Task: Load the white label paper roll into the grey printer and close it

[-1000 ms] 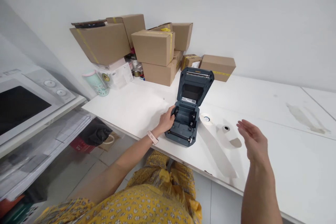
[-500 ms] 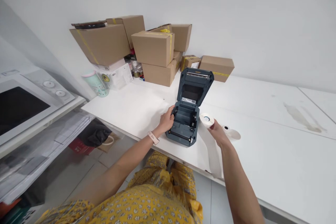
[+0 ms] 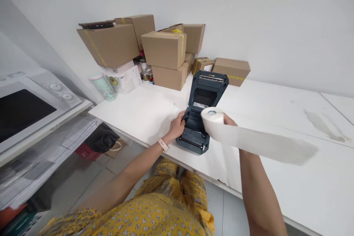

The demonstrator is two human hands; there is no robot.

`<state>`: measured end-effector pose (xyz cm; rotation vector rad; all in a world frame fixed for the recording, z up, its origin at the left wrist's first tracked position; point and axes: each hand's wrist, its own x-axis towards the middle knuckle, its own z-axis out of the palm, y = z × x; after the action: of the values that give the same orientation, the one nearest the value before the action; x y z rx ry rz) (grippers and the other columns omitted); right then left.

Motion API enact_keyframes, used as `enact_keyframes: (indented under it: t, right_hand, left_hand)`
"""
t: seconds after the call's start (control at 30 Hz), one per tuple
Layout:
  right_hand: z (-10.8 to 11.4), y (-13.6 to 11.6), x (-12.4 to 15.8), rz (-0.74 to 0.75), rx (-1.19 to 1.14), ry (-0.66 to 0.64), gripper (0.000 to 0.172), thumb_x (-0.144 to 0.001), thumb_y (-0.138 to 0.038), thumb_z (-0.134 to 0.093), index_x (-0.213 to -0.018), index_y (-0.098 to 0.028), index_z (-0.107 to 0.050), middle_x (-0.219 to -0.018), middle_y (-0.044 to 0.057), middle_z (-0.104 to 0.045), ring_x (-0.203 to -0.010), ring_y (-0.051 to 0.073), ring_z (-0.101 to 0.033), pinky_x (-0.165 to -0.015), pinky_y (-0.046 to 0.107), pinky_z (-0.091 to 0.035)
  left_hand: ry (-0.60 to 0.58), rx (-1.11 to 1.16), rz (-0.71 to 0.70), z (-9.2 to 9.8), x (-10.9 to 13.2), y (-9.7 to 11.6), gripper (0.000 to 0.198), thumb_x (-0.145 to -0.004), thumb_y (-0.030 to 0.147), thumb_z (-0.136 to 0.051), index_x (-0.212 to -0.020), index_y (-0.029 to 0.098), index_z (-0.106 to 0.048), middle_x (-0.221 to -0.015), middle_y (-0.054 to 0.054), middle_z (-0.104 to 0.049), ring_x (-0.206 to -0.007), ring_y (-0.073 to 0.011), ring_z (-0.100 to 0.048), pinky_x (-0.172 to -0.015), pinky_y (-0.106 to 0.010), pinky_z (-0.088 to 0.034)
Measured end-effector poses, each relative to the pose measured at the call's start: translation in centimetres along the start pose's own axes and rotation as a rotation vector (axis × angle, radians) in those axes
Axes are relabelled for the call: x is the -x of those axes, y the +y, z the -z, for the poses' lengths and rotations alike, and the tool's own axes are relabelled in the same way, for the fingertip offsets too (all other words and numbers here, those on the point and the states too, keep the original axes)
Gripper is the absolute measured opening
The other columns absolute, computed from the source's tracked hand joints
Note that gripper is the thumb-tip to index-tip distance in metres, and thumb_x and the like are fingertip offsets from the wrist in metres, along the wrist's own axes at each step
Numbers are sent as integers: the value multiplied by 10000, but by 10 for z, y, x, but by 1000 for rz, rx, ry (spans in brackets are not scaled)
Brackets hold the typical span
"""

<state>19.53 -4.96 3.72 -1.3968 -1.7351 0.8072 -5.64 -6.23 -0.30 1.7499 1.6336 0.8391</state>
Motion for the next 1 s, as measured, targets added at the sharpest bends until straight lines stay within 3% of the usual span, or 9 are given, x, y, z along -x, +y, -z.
enact_keyframes:
  t: [0.07,0.13,0.2,0.4,0.6,0.83,1.0]
  right_hand:
    - [-6,-16,-16,83,49,-196,680,-559,-459,-825,-1180,-233,-664,-1210,69,-712,-1124,347,-645,-953,431,-537]
    - [-15,-30,-29,165,208,-364,690,-564,-416,-808,-1206,-226,-645,-1222,78,-700,-1102,343,-649,-953,431,-522]
    - [-22,-40,-38,204,415,-447,669,-614,-403,-767,-1239,-219,-615,-1232,92,-680,-1083,327,-648,-931,422,-519]
    - [-37,-30,-50,205,685,-501,640,-642,-448,-745,-1232,-238,-610,-1193,85,-688,-1044,308,-660,-851,377,-523]
    - [-56,-7,-57,269,901,-496,646,-710,-534,-702,-1252,-191,-629,-1161,139,-715,-1090,348,-650,-991,459,-435]
    - [-58,1,-52,294,889,-481,729,-786,-537,-651,-1411,-184,-527,-1299,179,-654,-1204,379,-596,-1036,521,-409]
    - [-64,0,-28,515,580,-409,603,-930,-482,-499,-1448,-174,-497,-1510,161,-483,-1424,352,-409,-1138,556,-361]
  left_hand:
    - [6,28,-10,0,0,-1,574,-927,162,-375,-1494,240,-338,-1375,-64,-618,-1271,-247,-574,-1081,-432,-415]
    - [10,38,-15,0,1,-1,569,-929,168,-376,-1493,234,-337,-1398,-68,-602,-1282,-248,-568,-1077,-429,-419]
    - [8,32,-9,1,1,-1,571,-925,162,-373,-1491,234,-341,-1401,-70,-600,-1278,-248,-573,-1075,-428,-421]
    - [10,14,14,0,-1,0,578,-915,145,-377,-1486,230,-355,-1387,-66,-612,-1280,-233,-574,-1091,-405,-414]
    - [2,-13,26,1,-1,0,566,-922,163,-379,-1482,247,-380,-1348,-59,-639,-1241,-246,-598,-1077,-411,-428]
    - [10,-11,17,0,-1,-2,546,-925,171,-385,-1461,264,-420,-1337,-43,-646,-1238,-249,-596,-1082,-418,-427]
    - [12,-9,25,0,0,-1,529,-925,173,-403,-1444,276,-434,-1357,-24,-635,-1230,-230,-602,-1085,-405,-429]
